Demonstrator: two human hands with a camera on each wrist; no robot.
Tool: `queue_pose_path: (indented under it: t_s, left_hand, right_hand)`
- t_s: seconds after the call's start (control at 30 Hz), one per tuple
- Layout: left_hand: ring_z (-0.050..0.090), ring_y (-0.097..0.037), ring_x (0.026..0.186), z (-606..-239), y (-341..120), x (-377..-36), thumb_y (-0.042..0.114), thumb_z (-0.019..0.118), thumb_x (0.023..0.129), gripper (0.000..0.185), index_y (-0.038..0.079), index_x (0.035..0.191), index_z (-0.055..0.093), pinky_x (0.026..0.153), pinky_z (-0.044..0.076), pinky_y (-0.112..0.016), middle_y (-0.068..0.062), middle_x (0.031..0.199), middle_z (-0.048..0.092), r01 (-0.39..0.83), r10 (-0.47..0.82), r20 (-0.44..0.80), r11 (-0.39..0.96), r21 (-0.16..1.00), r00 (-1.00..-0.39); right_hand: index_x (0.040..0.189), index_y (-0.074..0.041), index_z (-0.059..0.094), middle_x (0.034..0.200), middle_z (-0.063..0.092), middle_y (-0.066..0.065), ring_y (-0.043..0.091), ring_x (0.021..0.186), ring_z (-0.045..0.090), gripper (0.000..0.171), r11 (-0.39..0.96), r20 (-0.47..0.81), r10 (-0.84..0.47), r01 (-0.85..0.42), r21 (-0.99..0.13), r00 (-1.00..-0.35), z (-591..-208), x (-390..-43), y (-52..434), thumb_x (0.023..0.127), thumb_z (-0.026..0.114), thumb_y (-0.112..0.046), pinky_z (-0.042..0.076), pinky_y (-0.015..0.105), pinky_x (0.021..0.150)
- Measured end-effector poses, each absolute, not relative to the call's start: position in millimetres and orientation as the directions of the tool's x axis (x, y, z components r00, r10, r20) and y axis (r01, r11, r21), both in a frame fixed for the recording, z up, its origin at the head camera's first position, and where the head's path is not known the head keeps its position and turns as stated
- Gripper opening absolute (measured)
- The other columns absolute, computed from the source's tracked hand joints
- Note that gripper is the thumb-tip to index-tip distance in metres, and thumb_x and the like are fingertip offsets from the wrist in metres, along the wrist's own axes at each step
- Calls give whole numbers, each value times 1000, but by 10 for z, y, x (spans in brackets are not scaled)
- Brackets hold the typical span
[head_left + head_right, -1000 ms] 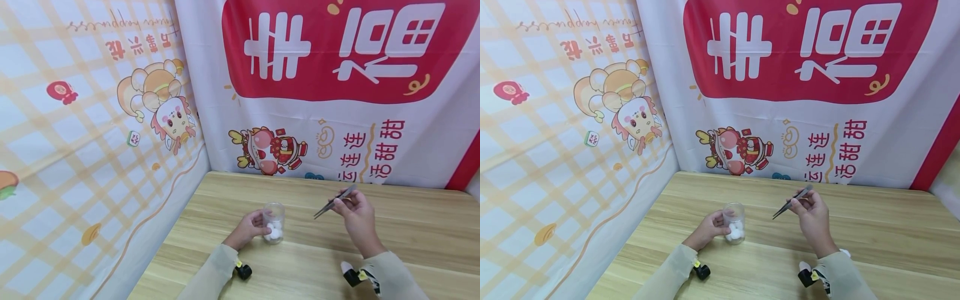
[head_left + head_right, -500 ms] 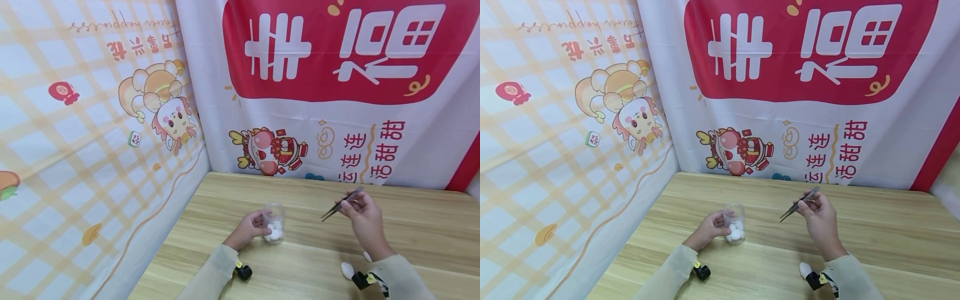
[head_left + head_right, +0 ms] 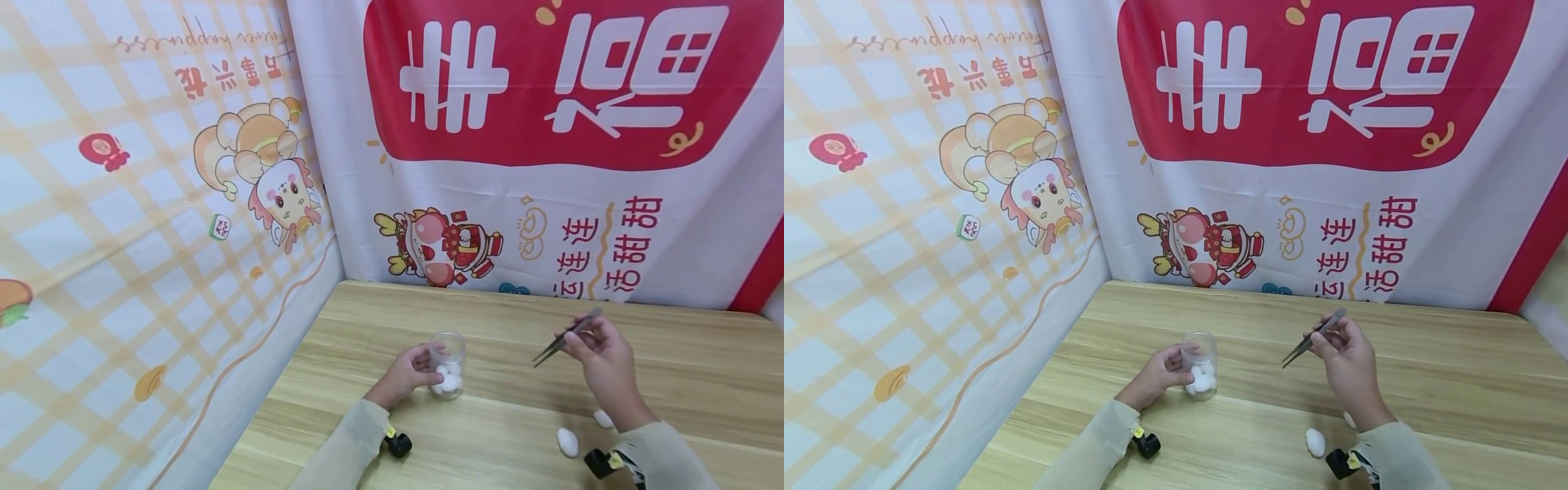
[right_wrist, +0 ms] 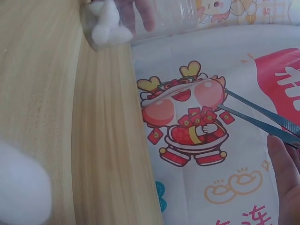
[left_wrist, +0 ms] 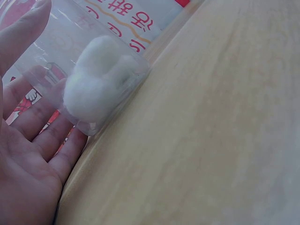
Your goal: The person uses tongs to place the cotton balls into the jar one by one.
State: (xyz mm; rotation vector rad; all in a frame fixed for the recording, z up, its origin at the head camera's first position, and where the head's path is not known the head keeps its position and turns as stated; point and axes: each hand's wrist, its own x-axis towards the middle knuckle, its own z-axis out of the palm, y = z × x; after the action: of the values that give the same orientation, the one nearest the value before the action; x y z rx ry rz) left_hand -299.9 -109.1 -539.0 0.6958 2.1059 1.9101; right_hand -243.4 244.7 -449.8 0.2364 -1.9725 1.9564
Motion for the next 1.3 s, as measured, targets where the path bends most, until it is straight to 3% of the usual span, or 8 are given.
queue_pose_path:
  t_s: [0.57, 1.3]
  left_hand:
    - [56, -20, 120, -5401, -1082, -2986, 18, 78, 84, 57, 21, 136, 56, 99, 46, -33, -1, 133, 58, 187, 472, 142, 51, 981, -870]
    - [55, -19, 121, -5376, -1081, -2980, 14, 77, 85, 56, 22, 136, 56, 99, 46, -33, -1, 134, 57, 185, 476, 138, 52, 981, -869]
  right_hand:
    - [117, -2, 53, 106, 59, 5, 7, 95, 66, 25, 3, 413, 122, -415, -910, -903, -4617, -2389, 2536, 94, 59, 5, 55, 26, 78]
    - [114, -1, 53, 101, 62, 2, 7, 92, 66, 23, 16, 407, 93, -407, -913, -909, -4723, -2318, 2637, 93, 61, 5, 56, 26, 75]
